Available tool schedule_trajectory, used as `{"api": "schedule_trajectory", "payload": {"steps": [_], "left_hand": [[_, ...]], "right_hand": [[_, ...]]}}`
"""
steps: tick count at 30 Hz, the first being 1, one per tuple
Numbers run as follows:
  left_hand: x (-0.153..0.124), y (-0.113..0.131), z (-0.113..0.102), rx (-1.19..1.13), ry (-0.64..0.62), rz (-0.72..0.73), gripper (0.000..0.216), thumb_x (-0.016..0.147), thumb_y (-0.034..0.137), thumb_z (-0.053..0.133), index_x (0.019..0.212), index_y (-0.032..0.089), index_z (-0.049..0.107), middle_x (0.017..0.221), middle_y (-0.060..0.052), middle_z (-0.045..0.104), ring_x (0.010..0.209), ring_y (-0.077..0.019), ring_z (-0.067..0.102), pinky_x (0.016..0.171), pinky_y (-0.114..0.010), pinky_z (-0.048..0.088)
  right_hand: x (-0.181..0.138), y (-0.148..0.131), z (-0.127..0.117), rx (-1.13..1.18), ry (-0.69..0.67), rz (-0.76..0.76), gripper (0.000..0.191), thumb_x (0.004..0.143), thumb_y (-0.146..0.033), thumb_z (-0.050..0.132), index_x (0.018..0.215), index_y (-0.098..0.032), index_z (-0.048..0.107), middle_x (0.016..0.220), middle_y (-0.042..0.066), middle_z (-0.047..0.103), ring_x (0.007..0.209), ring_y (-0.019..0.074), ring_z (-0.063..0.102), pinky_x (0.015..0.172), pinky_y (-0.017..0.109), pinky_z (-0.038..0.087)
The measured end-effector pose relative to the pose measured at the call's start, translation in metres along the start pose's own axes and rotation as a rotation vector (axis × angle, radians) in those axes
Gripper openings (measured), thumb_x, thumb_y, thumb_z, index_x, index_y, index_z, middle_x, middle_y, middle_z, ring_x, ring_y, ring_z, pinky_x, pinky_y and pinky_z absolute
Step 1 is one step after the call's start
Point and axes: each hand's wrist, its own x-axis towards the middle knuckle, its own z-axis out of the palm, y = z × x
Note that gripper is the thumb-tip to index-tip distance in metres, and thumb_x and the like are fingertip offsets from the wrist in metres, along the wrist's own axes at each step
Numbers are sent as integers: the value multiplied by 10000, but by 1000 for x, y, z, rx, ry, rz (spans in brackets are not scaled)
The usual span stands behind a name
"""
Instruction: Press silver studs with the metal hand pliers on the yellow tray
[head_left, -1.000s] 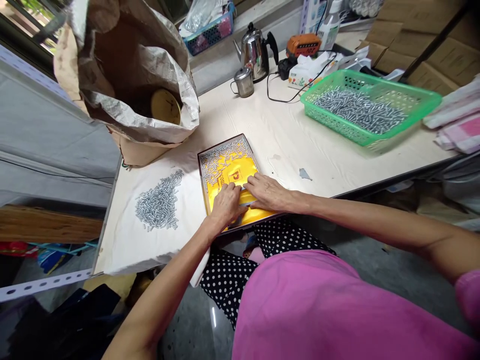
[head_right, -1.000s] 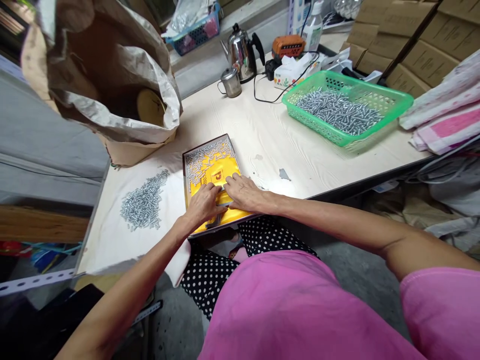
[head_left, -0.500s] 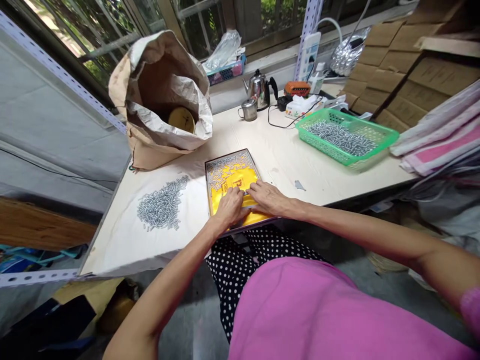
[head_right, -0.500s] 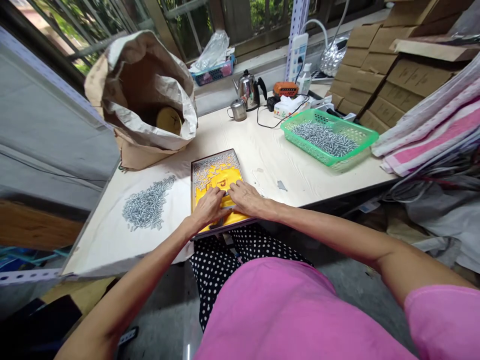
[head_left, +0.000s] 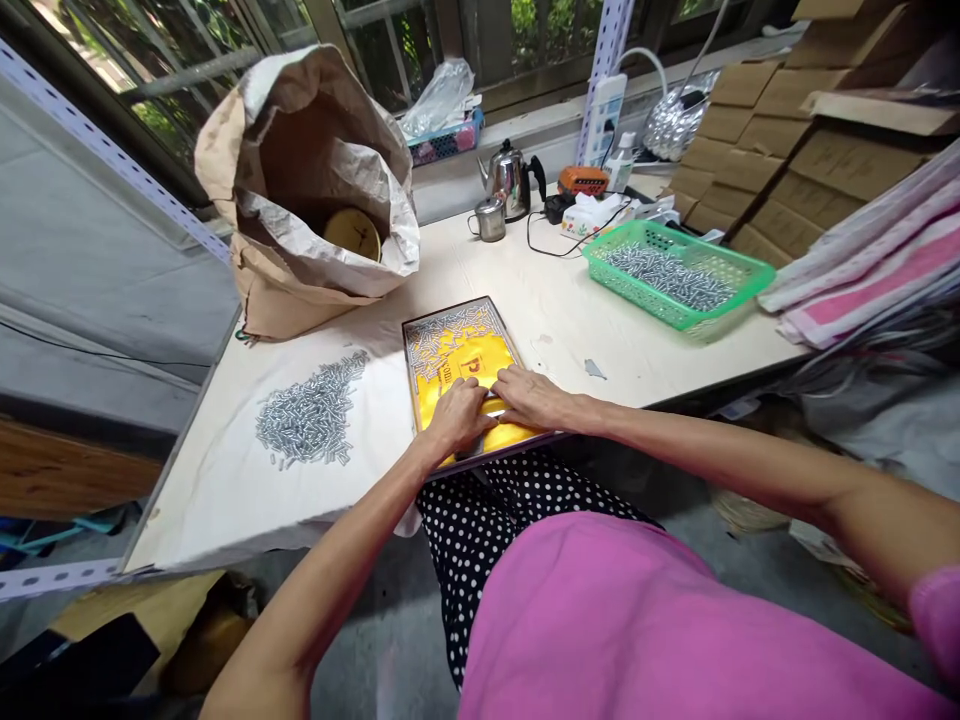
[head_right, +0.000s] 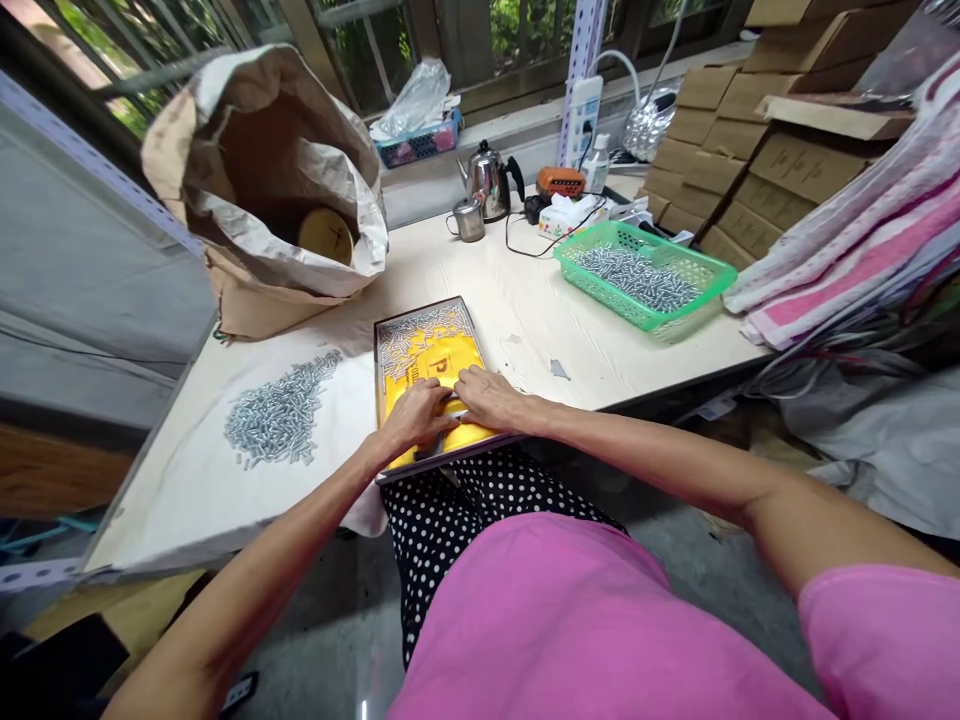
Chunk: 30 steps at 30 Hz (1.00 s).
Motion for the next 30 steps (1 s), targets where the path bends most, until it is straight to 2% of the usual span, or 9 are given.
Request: {"api": "schedule_trajectory", "payload": {"steps": [11, 16, 22, 30], "left_hand": [[7, -9, -4, -14, -63, -57, 492, 837, 470, 751, 1197, 150, 651, 1184, -109, 639, 1108, -285, 580, 901, -360, 500], [11, -10, -4, -24, -71, -61, 468, 822, 463, 762, 1155, 149, 662, 1145, -112, 644, 1088, -288, 589, 879, -370, 512], [14, -11, -7, -6, -68, -88, 475, 867, 483, 720, 1188, 142, 642, 1163, -123, 640, 1093, -285, 601, 864, -365, 520], [12, -5, -9, 22, -135, -99, 361, 939, 476, 646, 1088, 148, 642, 1117, -122, 647, 1074, -278, 599, 860, -362, 516]], "right_hand": [[12, 28, 11, -9, 18, -184, 496, 877, -458, 726, 1179, -85, 603, 1098, 170, 614, 1020, 300, 521, 880, 425, 465], [12, 32, 18, 40, 72, -192, 437, 898, -457, 711, 1145, -113, 607, 1092, 157, 614, 1003, 295, 518, 870, 416, 458], [19, 33, 20, 67, 102, -187, 470, 928, -531, 664, 1141, -114, 613, 1067, 158, 625, 990, 295, 513, 864, 414, 440], [15, 26, 18, 75, 61, -158, 312, 971, -398, 639, 1065, -101, 634, 1047, 149, 629, 994, 281, 520, 851, 396, 448]]}}
